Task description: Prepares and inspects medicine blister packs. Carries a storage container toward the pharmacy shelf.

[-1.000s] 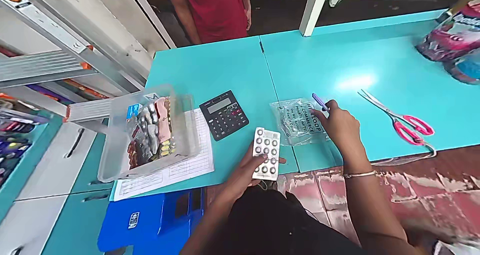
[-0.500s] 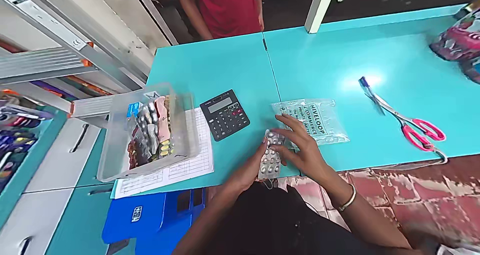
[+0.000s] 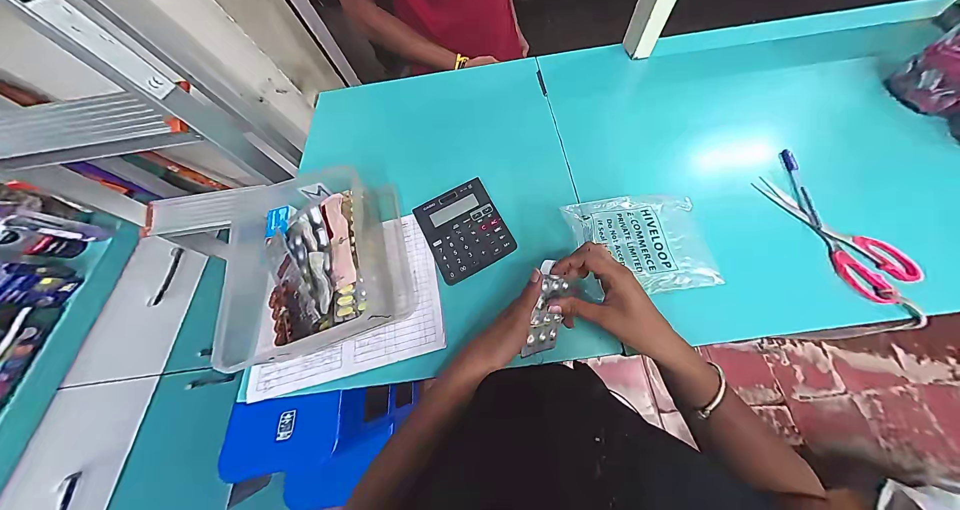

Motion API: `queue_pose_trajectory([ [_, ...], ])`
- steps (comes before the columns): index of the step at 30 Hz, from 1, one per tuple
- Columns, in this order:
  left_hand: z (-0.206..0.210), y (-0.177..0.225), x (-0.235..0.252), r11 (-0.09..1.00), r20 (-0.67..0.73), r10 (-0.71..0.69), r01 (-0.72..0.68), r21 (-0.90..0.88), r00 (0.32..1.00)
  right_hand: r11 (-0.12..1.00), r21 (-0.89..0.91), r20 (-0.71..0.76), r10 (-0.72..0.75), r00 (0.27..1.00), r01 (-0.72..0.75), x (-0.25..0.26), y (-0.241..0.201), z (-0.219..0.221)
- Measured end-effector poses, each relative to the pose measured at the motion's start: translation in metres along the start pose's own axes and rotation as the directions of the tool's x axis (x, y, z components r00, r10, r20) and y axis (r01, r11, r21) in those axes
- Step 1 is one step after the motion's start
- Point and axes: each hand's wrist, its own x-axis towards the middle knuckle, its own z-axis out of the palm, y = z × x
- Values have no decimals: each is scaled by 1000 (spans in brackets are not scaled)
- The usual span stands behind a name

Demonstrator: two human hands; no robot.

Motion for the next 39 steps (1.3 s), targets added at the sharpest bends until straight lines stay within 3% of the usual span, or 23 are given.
queue_pose_trajectory([
  [3,-6,-3,3,1000,20,1,-1,-20,1000,999,-9,104,49,993,-48,3,-8,-4],
  [6,-3,-2,2,998,40,-58,59,-32,998,998,-60,179,17,984,-6,5,-20,-5],
  [10,-12,-8,-7,994,136,105,-105,-10,985,984,-170,147,-28,989,54,3,-29,-9],
  [14,-7,-1,-17,997,143,71,-76,25,987,965,-246,120,-59,991,87,-5,-36,-3],
  [17,-7,-2,-19,999,199,-9,17,-36,980,983,-180,159,-12,987,41,-9,-30,-2],
  [20,-12,-15,-15,992,316,18,22,-123,948,994,-100,188,67,980,-49,-10,-29,-4],
  [25,-20,-18,-16,989,390,18,41,-143,920,995,30,191,89,978,-96,-5,-28,-10],
  [30,-35,-13,-18,995,398,-50,81,-63,916,988,83,77,120,990,-127,2,-26,-33],
  [32,-43,-5,-25,987,277,-76,33,158,958,985,69,-97,163,982,-157,5,-26,-47],
  [34,-44,5,-26,821,-38,38,-10,571,999,952,226,-234,260,937,-208,8,-27,-59],
  [36,-36,6,-16,527,-291,239,128,840,926,871,440,-295,372,880,-220,5,-24,-57],
  [38,-28,0,-4,297,-376,404,270,916,834,753,630,-303,463,833,-189,2,-19,-44],
  [39,-26,-3,-1,231,-365,478,287,930,799,682,713,-298,505,810,-162,-1,-17,-37],
])
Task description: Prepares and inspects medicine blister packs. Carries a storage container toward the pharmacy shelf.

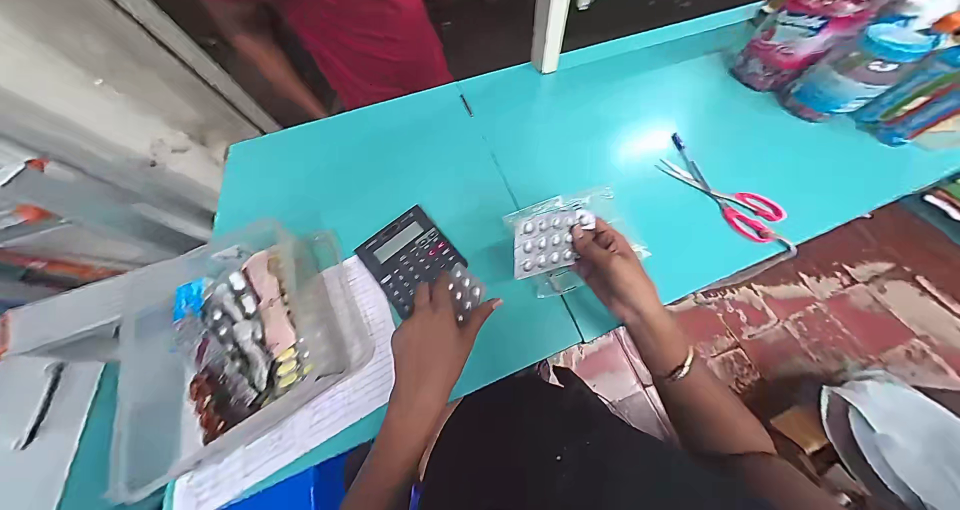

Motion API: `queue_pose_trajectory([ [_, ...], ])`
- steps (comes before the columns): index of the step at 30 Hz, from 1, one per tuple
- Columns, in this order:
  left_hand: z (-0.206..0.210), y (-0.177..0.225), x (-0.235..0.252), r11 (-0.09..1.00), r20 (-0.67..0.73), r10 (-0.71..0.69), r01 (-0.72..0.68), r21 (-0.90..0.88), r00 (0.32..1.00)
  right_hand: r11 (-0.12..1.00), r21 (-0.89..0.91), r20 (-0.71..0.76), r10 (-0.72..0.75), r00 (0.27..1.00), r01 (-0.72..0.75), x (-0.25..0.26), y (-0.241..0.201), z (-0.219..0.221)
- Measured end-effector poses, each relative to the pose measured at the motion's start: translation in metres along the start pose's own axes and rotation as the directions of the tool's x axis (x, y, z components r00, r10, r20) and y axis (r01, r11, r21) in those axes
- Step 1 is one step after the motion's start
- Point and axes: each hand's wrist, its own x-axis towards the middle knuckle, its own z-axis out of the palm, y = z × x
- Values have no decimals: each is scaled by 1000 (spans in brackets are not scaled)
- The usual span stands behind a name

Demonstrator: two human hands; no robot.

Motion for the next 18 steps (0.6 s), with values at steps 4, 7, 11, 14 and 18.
queue_pose_trajectory([
  [4,-3,18,-13,957,-203,224,-255,-138,953,926,362,-37,133,990,-111,-25,17,13],
  [7,11,40,-25,694,-198,237,-309,-650,951,944,268,133,160,978,-191,-53,22,21],
  [11,18,49,-11,177,162,21,155,-972,987,709,-653,175,-202,964,267,-25,-24,-56],
  [14,14,38,-6,105,351,66,343,-933,934,177,-983,-106,-320,942,-50,5,-89,-163],
  [18,19,34,-6,134,402,98,388,-912,910,0,-967,-251,-206,946,-256,14,-116,-244],
])
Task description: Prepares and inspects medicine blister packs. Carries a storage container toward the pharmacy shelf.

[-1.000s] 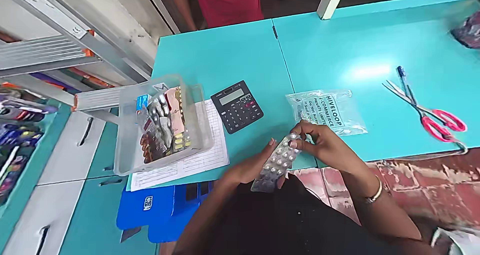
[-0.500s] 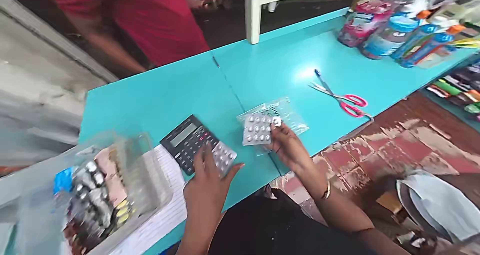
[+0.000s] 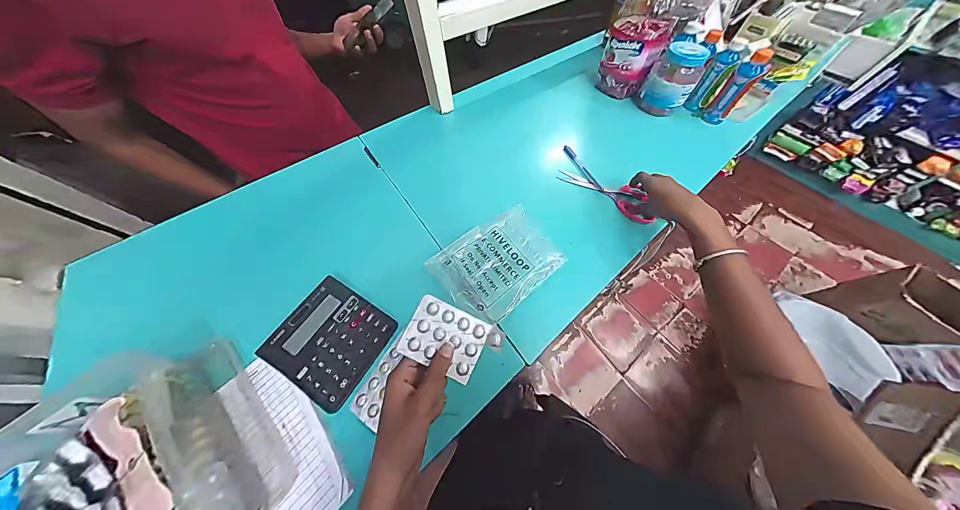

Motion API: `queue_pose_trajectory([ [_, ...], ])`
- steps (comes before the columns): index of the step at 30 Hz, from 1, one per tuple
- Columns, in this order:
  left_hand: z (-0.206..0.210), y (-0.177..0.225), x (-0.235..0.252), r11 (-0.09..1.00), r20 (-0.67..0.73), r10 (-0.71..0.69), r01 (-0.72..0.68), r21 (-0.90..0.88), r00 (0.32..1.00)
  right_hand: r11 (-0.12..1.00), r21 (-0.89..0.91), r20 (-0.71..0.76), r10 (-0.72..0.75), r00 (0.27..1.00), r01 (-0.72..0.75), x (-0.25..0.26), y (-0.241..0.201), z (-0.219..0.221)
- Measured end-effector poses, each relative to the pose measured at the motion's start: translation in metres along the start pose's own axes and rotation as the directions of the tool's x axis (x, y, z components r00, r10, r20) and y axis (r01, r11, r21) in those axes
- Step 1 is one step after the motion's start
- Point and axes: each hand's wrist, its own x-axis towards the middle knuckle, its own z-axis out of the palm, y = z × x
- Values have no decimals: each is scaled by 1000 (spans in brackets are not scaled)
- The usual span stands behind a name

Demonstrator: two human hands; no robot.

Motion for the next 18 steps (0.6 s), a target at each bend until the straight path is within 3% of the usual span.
queue_pose_trajectory([
  [3,2,1,3,1000,40,-26,27,-5,999,998,-45,152,-33,988,40,4,-4,-8],
  [6,3,4,8,1000,64,-31,30,2,997,999,-16,392,47,919,-44,-2,-19,-17],
  [9,3,7,16,999,37,-3,2,41,999,969,230,543,-52,838,-89,-32,-8,-12],
  [11,0,10,23,995,34,36,-39,95,999,855,475,562,-114,819,-207,-68,-6,-4],
  [14,-3,16,37,976,21,136,-138,166,990,546,782,464,-186,866,-302,-130,-28,31],
  [16,-5,22,44,958,27,193,-195,210,981,382,872,415,-242,877,-307,-172,-60,60],
  [18,-2,27,49,941,0,246,-239,240,969,323,910,378,-382,843,-261,-204,-84,85],
])
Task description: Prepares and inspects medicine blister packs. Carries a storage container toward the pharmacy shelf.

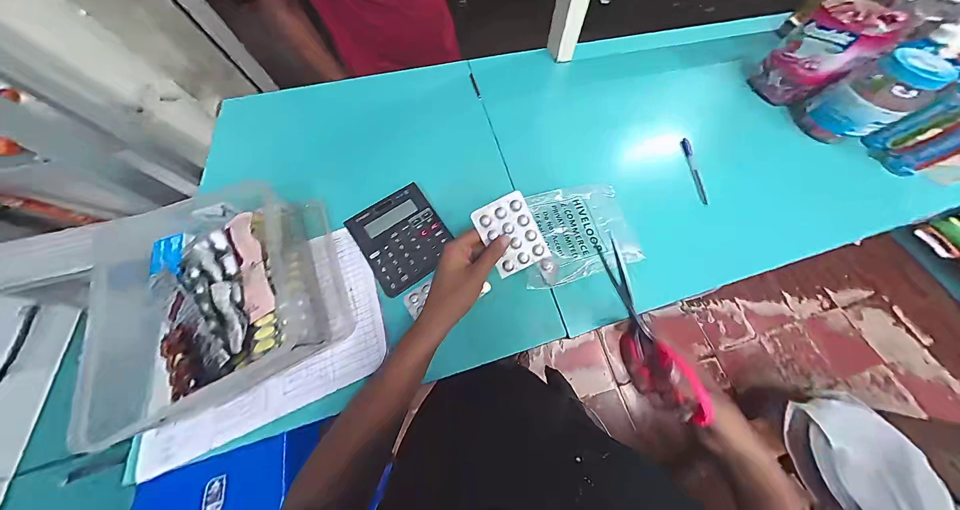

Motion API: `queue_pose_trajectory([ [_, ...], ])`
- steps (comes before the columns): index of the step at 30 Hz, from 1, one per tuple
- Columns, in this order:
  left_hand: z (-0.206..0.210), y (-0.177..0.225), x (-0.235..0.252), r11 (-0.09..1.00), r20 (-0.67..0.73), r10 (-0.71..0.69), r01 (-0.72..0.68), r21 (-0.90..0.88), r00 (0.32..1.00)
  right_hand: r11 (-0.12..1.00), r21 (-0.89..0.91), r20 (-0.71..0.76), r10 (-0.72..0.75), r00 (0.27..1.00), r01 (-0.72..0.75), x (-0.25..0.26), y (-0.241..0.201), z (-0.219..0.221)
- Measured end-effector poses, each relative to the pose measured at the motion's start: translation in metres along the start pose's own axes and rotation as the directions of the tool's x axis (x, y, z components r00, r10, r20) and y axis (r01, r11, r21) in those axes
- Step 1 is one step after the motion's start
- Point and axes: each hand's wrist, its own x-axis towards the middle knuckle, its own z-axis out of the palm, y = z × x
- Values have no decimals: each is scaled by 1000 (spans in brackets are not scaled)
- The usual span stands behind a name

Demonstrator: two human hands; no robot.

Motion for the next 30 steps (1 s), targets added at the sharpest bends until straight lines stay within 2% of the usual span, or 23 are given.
queue_pose_trajectory([
  [2,-1,5,3,999,-7,25,-25,38,1000,998,5,147,-58,987,58,2,15,26],
  [4,-2,8,3,997,-12,45,-44,61,999,997,5,221,-77,972,78,8,24,41],
  [9,-3,5,-1,989,13,61,-62,136,998,998,-56,167,-7,986,16,22,17,58],
  [16,-10,2,-6,989,-6,47,-46,141,999,999,8,117,30,993,-31,25,9,70],
  [30,-15,10,-9,987,-5,61,-59,151,998,1000,13,118,-25,993,23,26,12,77],
])
